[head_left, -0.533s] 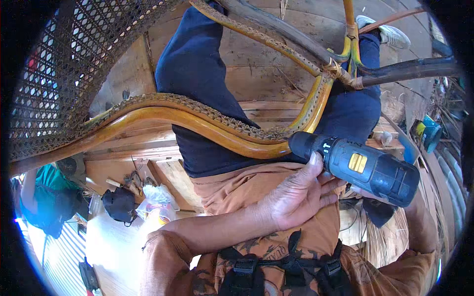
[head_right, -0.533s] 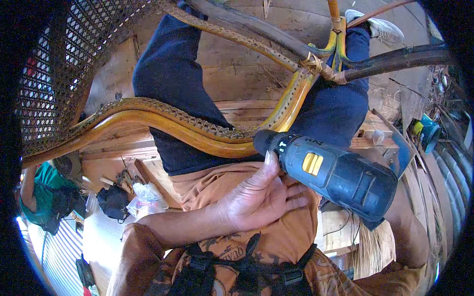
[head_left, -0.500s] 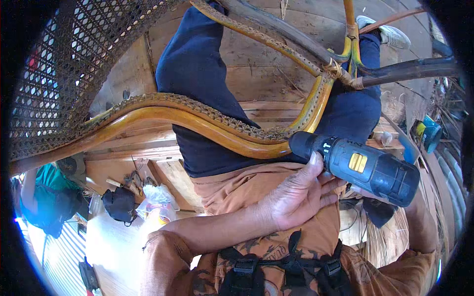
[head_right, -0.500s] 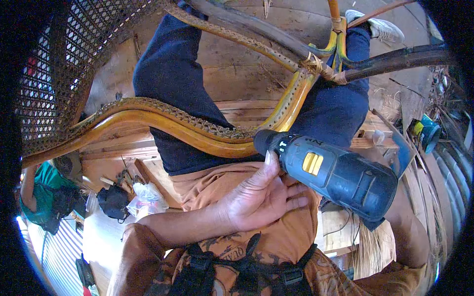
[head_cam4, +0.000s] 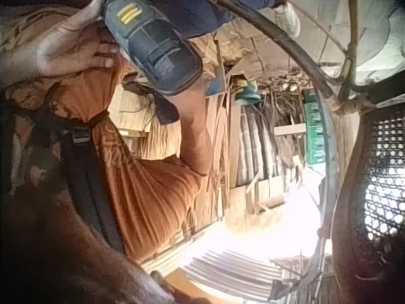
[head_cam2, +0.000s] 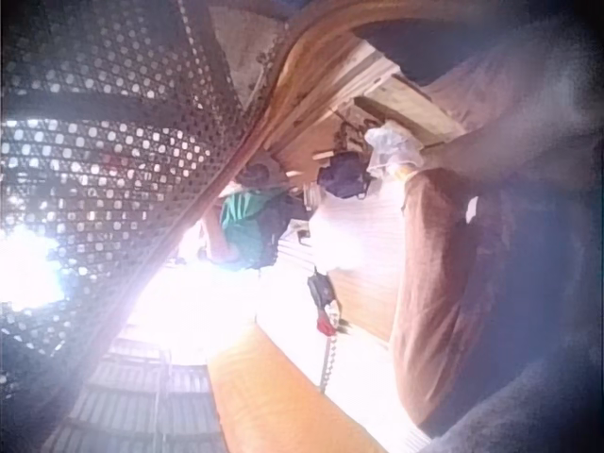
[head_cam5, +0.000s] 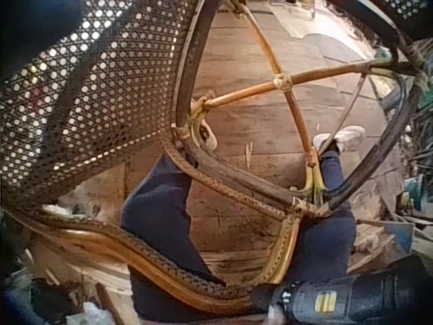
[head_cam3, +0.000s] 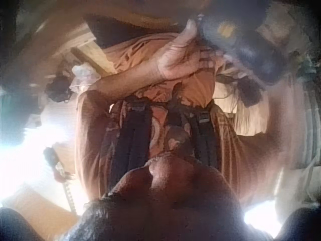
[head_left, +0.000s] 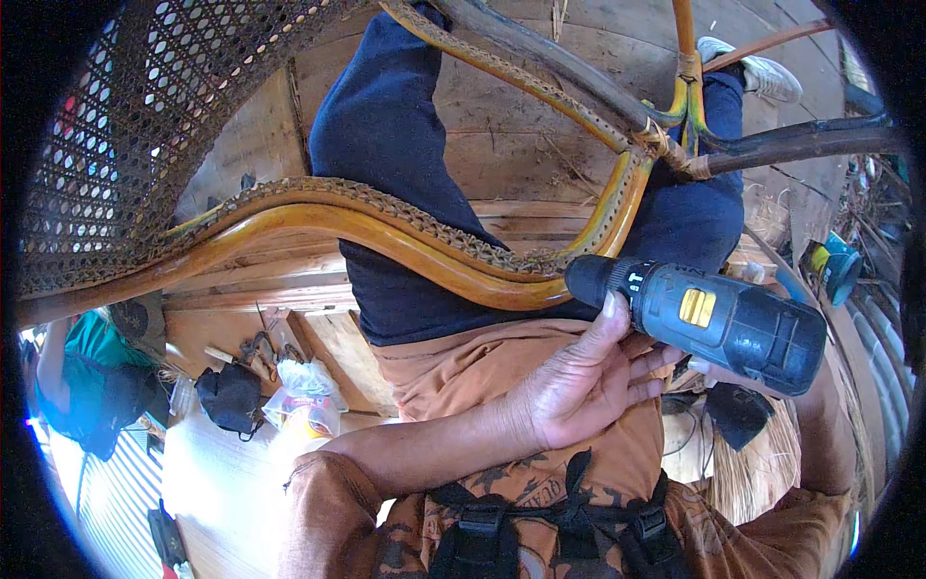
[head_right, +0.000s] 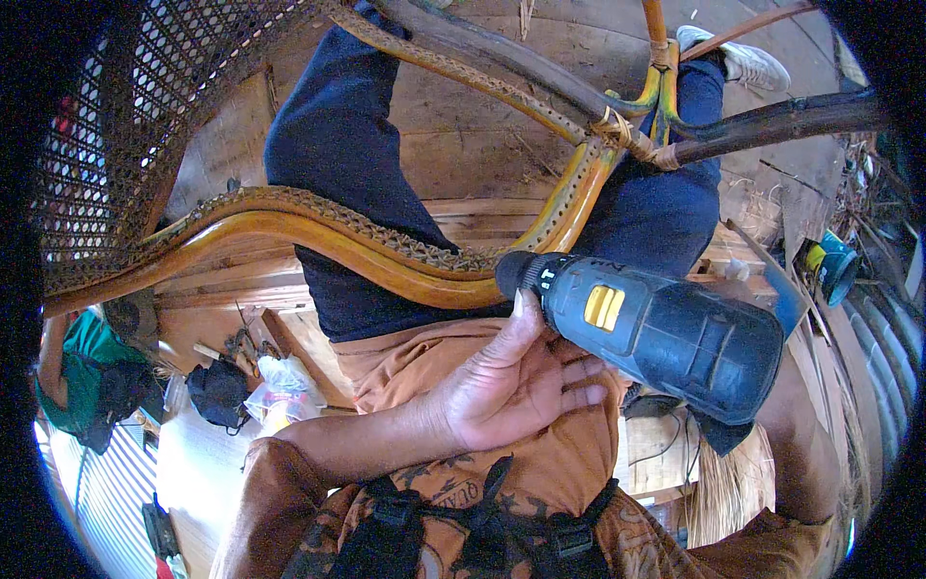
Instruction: Using a power drill to attach a plastic reinforcement strip to the frame of a rattan chair.
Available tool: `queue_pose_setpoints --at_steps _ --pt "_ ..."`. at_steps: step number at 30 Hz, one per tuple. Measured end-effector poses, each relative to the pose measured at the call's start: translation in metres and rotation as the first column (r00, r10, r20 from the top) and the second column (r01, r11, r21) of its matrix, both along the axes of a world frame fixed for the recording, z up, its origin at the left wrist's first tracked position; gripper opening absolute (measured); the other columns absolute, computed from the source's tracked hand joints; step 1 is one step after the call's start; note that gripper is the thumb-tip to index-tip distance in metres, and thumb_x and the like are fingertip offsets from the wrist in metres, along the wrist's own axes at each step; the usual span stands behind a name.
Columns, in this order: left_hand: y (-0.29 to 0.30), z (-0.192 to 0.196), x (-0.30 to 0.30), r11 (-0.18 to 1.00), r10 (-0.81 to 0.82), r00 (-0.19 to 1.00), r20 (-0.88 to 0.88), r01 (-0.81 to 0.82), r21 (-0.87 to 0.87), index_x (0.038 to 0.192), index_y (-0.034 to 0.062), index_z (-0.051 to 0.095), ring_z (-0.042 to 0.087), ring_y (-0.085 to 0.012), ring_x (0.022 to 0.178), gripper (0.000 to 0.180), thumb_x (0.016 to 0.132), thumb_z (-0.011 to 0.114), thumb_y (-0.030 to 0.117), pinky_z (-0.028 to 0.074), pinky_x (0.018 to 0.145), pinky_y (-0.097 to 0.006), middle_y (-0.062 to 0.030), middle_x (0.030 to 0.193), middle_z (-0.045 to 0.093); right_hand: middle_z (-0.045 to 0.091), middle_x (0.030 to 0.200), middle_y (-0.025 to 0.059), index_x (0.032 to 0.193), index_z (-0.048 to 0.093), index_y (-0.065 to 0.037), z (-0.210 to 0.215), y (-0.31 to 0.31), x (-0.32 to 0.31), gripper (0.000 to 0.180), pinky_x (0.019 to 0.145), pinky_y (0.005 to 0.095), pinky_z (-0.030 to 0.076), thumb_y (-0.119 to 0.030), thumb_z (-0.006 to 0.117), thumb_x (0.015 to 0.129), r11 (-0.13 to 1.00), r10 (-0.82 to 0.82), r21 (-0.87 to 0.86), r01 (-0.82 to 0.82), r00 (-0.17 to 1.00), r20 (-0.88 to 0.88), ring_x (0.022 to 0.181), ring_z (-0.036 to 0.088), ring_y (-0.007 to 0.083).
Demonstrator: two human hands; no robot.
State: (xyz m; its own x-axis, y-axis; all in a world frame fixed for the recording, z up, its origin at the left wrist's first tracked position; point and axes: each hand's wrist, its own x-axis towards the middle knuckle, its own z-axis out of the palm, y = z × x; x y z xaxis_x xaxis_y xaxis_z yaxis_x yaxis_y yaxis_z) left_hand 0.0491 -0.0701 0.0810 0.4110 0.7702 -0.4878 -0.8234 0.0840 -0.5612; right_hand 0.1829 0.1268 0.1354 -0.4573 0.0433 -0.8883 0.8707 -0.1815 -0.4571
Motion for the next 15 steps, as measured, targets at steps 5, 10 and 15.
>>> queue_pose_setpoints --at_steps 5,10,15 --pt "-0.004 -0.003 0.006 1.0 0.009 1.0 0.012 -0.009 0.014 0.115 0.0222 0.05 0.044 -0.0138 0.11 0.047 0.081 0.052 0.054 0.032 0.091 -0.036 0.0054 0.113 0.052 0.058 0.113 0.0089 0.12 0.051 -0.008 0.0 -0.002 0.02 0.06 0.091 0.0357 0.044 -0.009 0.077 0.066 0.925 -0.348 -0.11 0.365 0.926 0.148 0.106 0.055 0.0195" --pt "-0.003 0.002 0.002 1.0 -0.013 1.0 -0.011 0.013 0.005 0.116 0.0225 0.049 0.043 -0.0135 0.111 0.048 0.081 0.052 0.055 0.03 0.092 -0.037 0.0052 0.115 0.051 0.057 0.114 0.0085 0.117 0.052 -0.009 0.001 -0.006 0.017 0.057 0.092 0.0371 0.042 -0.013 0.077 0.066 0.951 0.182 0.272 -0.145 0.976 -0.116 0.105 0.055 0.0202" --pt "-0.001 0.008 0.004 0.992 -0.057 0.998 -0.032 0.06 0.108 0.12 0.0215 0.046 0.04 -0.0129 0.113 0.054 0.08 0.053 0.057 0.029 0.093 -0.038 0.0036 0.117 0.048 0.057 0.113 0.0084 0.115 0.054 -0.01 0.017 -0.004 -0.003 0.056 0.094 0.0388 0.04 -0.018 0.078 0.065 0.874 0.337 0.421 -0.243 0.927 -0.165 0.105 0.055 0.0217"
